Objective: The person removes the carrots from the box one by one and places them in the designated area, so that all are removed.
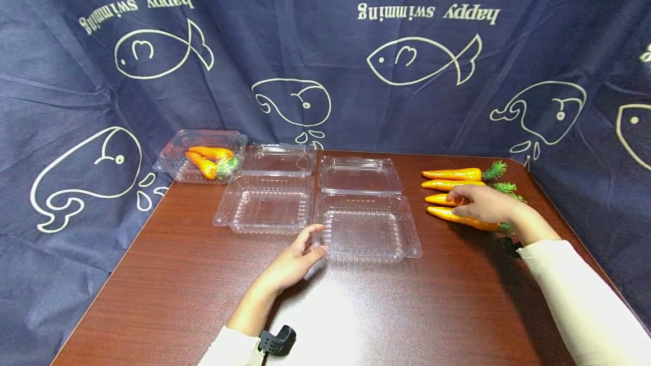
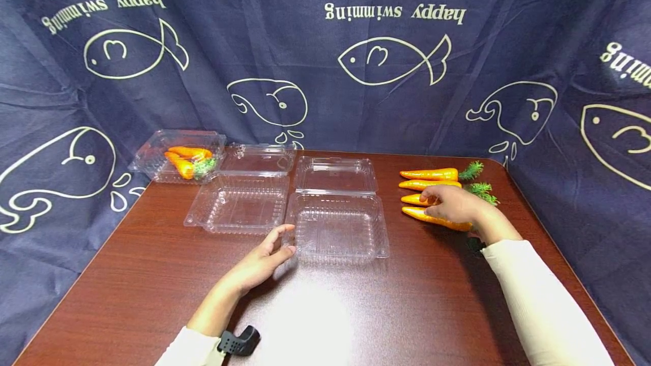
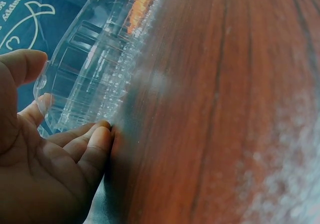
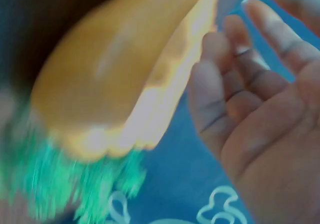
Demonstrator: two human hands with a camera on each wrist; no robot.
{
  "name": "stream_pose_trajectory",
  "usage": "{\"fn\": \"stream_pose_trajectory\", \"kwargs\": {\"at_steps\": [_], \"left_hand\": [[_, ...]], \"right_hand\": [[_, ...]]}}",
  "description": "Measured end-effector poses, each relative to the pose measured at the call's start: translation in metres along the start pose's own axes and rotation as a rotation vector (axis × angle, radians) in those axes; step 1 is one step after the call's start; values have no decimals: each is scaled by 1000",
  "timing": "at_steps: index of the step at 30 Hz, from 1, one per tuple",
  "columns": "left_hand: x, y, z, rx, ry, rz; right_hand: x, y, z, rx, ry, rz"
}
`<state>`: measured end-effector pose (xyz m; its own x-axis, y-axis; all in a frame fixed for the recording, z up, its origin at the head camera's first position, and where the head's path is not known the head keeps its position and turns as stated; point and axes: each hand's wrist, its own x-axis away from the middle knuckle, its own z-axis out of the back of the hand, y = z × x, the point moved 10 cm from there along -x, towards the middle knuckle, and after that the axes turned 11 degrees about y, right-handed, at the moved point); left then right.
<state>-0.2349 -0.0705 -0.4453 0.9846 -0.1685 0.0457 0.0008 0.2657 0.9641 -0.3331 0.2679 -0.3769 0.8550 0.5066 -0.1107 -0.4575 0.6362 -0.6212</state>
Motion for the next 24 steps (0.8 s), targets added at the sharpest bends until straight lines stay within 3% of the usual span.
{"fn": "stream_pose_trajectory", "kwargs": {"at_steps": [1,2,3,9,14,24], "left_hand": [[0,0,0,-1,1,2],[0,0,0,2,2,3],[0,-1,1,1,4,6],[-1,-4,1,8,7,21],[-2,-5,-1,20,3,23],[-3,-3,2,3,17,21]], "right_hand": [[-1,-4,-1,-36,27,-14],[-1,-8,0,61,72,-15],[-2,-10,-1,82,98,-45],[-5,-19,-35,-295,82,-263],[-4,-14,-57,-467,98,-408],[-5,-9,-79,-594,128,-441]]}}
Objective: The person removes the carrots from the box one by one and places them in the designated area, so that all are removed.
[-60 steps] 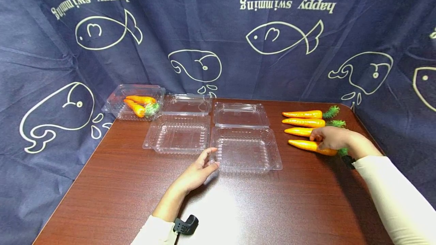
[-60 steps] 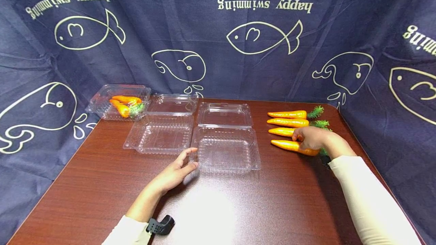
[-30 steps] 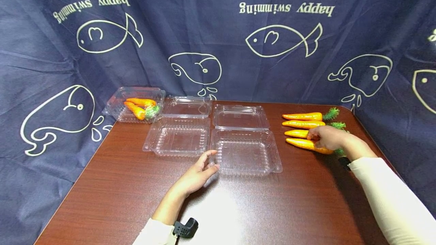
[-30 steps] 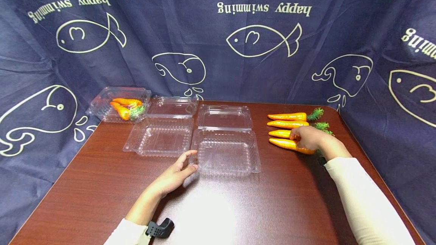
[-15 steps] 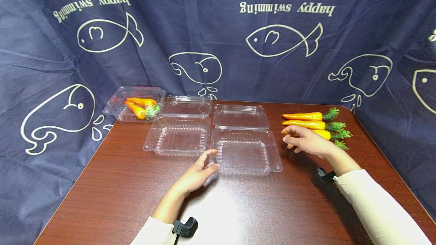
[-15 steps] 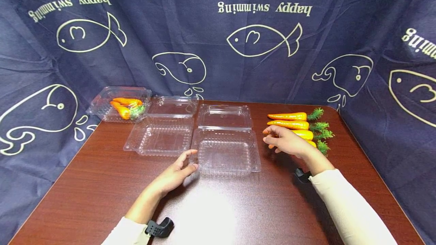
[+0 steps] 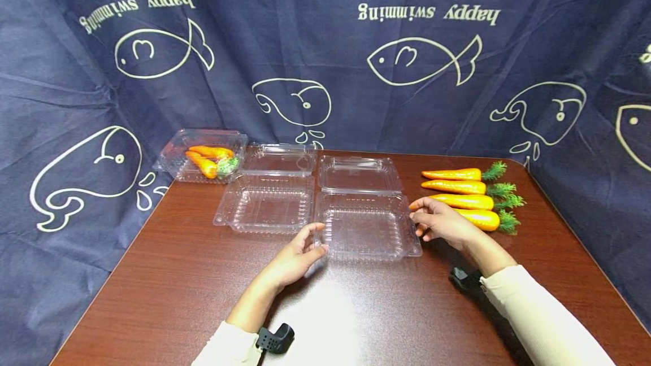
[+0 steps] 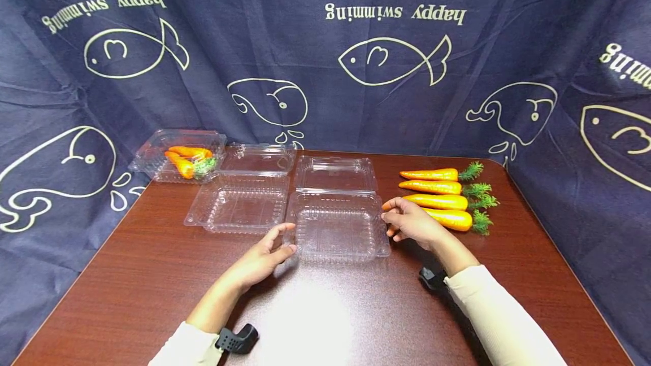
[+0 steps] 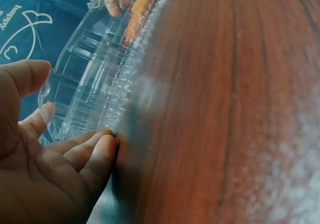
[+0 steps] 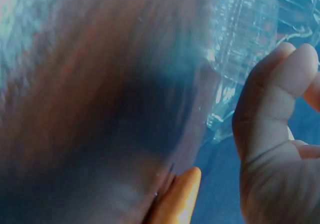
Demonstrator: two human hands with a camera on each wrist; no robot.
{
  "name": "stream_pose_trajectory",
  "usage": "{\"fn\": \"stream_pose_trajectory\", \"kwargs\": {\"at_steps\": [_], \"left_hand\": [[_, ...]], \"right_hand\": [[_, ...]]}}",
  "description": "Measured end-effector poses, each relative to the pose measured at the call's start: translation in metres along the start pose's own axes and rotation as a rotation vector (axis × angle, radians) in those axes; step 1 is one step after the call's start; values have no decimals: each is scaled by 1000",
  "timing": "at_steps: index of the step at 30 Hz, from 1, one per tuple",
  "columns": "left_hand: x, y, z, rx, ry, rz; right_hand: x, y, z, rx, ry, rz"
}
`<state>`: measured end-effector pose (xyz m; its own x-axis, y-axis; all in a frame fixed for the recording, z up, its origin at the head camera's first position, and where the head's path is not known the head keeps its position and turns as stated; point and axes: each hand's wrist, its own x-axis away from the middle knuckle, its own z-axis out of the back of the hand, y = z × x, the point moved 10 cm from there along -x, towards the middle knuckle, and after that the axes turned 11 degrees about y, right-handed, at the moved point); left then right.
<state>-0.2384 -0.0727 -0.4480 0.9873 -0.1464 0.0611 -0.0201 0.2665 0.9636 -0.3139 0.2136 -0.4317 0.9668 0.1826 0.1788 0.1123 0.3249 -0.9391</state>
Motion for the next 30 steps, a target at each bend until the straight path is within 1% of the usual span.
{"fn": "stream_pose_trajectory", "kwargs": {"at_steps": [5,10,16,23,26,30], "left_hand": [[-1,3,0,14,17,-13],[-2,5,1,7,42,-18],[-2,7,4,-15,85,-46],[-4,7,7,-29,134,-82],[-4,7,8,-37,139,-93],[-3,7,9,-56,134,-81]], "right_hand": [[-1,1,-4,-63,-1,-20],[-1,2,-7,-117,12,-35],[-7,4,-6,-128,40,-39],[-16,3,-6,-125,57,-32],[-20,2,-7,-121,63,-34],[-24,0,-8,-122,67,-33]]}}
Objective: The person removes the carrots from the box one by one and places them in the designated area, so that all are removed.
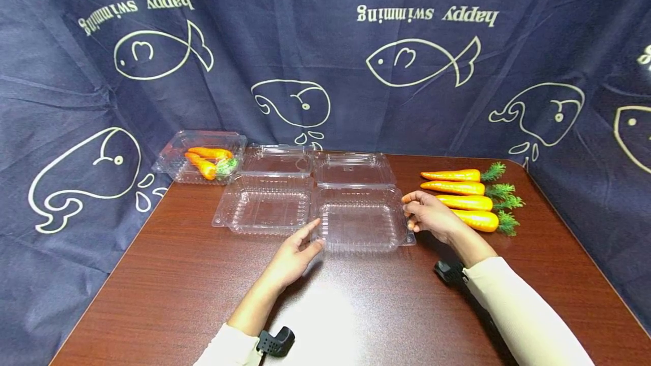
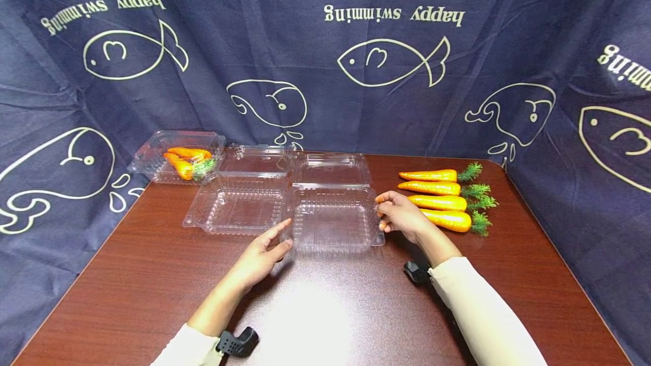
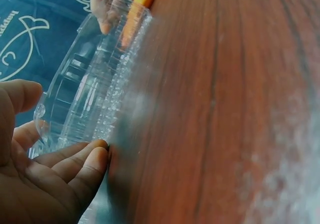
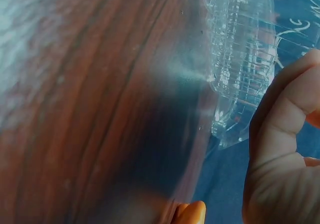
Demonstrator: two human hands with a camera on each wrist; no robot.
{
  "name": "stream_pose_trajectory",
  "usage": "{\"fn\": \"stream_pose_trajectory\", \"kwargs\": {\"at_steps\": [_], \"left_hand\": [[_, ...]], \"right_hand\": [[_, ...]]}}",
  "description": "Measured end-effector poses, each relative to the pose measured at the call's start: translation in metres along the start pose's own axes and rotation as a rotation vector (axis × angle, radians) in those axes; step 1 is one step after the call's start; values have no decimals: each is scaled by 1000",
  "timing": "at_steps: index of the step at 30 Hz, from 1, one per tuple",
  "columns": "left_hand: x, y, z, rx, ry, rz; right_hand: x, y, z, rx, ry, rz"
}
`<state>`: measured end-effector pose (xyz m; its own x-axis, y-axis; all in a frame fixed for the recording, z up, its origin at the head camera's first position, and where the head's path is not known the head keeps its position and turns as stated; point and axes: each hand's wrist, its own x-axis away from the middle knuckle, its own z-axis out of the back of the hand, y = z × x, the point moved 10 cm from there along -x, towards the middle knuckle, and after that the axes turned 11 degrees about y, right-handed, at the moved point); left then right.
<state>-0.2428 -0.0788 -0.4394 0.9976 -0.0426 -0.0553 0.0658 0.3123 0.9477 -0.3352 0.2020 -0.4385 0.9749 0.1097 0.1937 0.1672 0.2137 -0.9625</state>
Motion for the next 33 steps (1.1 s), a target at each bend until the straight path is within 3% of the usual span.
{"fn": "stream_pose_trajectory", "kwargs": {"at_steps": [5,8,14,21,29,33], "left_hand": [[4,7,4,21,-8,-25],[9,12,7,47,-45,-55],[19,37,28,-49,-125,-193],[4,65,101,-302,2,-319],[-56,63,190,-599,152,-473],[-79,60,224,-774,250,-540]], "right_hand": [[-2,-1,-1,-2,5,1],[-3,-1,-2,-13,4,2],[-7,-1,-3,-41,5,4],[-11,-1,-4,-38,6,2],[-12,-1,-3,-45,19,4],[-10,-1,-2,-53,23,1]]}}
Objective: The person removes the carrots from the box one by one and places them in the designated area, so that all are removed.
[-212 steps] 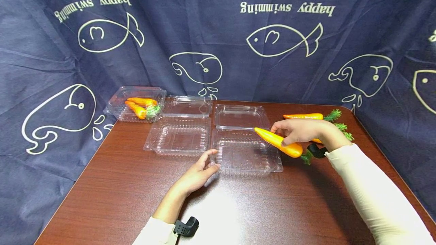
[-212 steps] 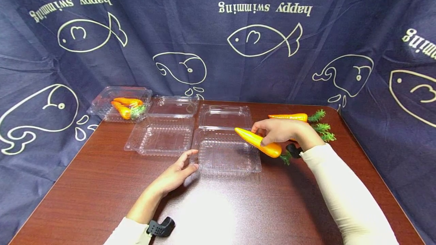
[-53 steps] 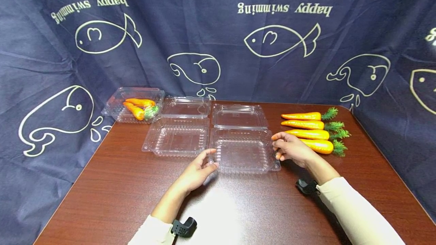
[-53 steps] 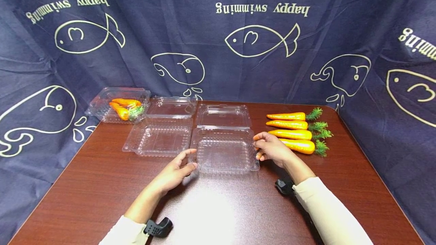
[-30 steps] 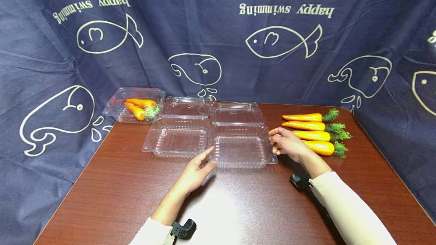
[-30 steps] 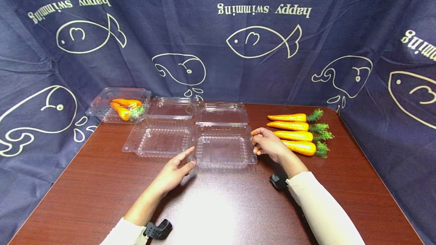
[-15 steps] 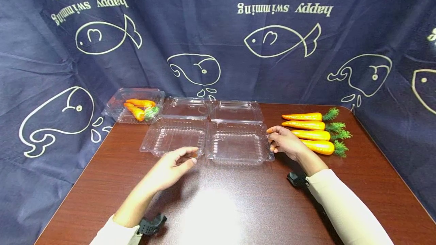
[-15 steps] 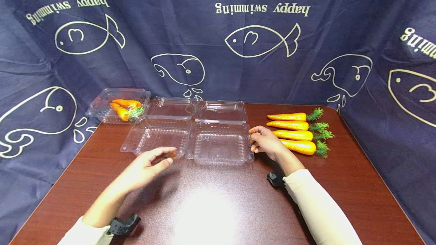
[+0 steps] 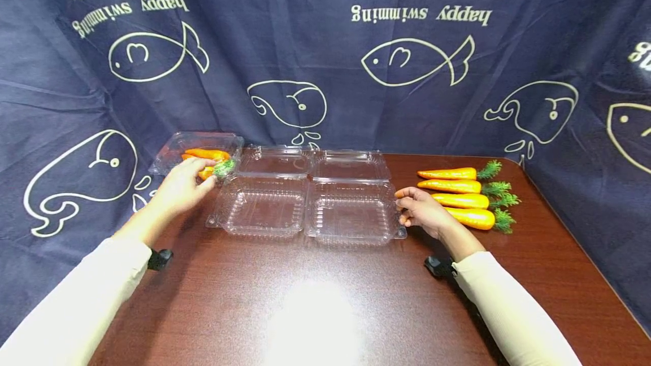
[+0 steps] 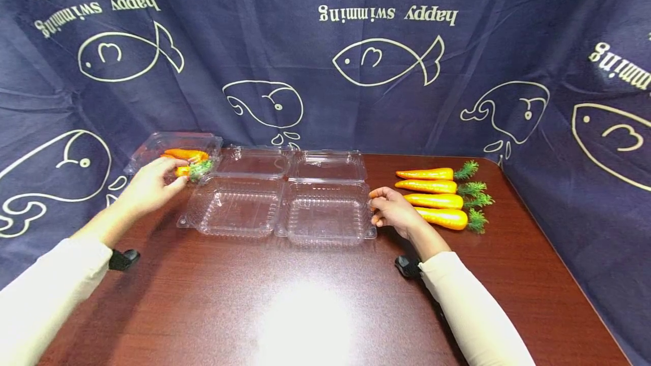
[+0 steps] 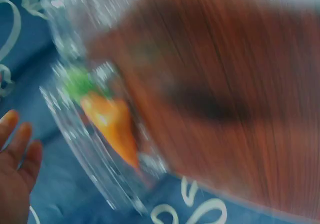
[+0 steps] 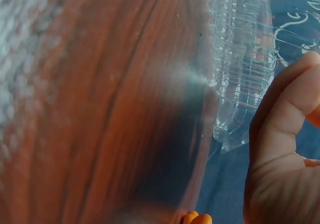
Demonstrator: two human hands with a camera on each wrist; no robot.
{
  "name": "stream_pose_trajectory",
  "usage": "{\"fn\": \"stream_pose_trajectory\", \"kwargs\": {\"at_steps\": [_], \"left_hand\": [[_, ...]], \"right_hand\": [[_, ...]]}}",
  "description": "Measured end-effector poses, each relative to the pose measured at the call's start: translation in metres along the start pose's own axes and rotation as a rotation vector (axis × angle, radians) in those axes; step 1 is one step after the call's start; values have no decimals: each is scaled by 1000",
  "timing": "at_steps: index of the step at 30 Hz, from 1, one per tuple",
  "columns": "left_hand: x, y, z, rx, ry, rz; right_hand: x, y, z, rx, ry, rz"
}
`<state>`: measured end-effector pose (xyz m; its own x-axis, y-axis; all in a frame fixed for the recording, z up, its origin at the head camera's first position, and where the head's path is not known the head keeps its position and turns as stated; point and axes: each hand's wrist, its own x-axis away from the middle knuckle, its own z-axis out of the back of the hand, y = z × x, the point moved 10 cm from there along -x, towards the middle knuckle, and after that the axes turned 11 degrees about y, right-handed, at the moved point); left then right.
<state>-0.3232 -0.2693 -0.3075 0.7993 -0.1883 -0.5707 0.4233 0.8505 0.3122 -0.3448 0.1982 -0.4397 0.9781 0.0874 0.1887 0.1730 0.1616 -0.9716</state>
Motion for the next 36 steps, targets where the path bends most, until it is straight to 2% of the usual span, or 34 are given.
{"fn": "stream_pose_trajectory", "kwargs": {"at_steps": [3,6,9,13,16,24,36], "left_hand": [[-7,-23,0,-105,-19,16],[-7,-44,-3,-170,-70,69],[-5,-61,-10,-203,-125,113],[0,-76,-14,-235,-181,156],[5,-82,-15,-258,-199,179],[12,-96,-25,-315,-228,185],[6,-94,-27,-314,-268,237]], "right_hand": [[1,-1,0,-2,4,2],[1,-2,-1,0,1,4],[0,-2,-1,-5,6,5],[-1,-1,0,-7,8,-1],[0,1,0,-7,5,-8],[1,4,1,3,7,-38],[0,3,0,-2,-7,-11]]}}
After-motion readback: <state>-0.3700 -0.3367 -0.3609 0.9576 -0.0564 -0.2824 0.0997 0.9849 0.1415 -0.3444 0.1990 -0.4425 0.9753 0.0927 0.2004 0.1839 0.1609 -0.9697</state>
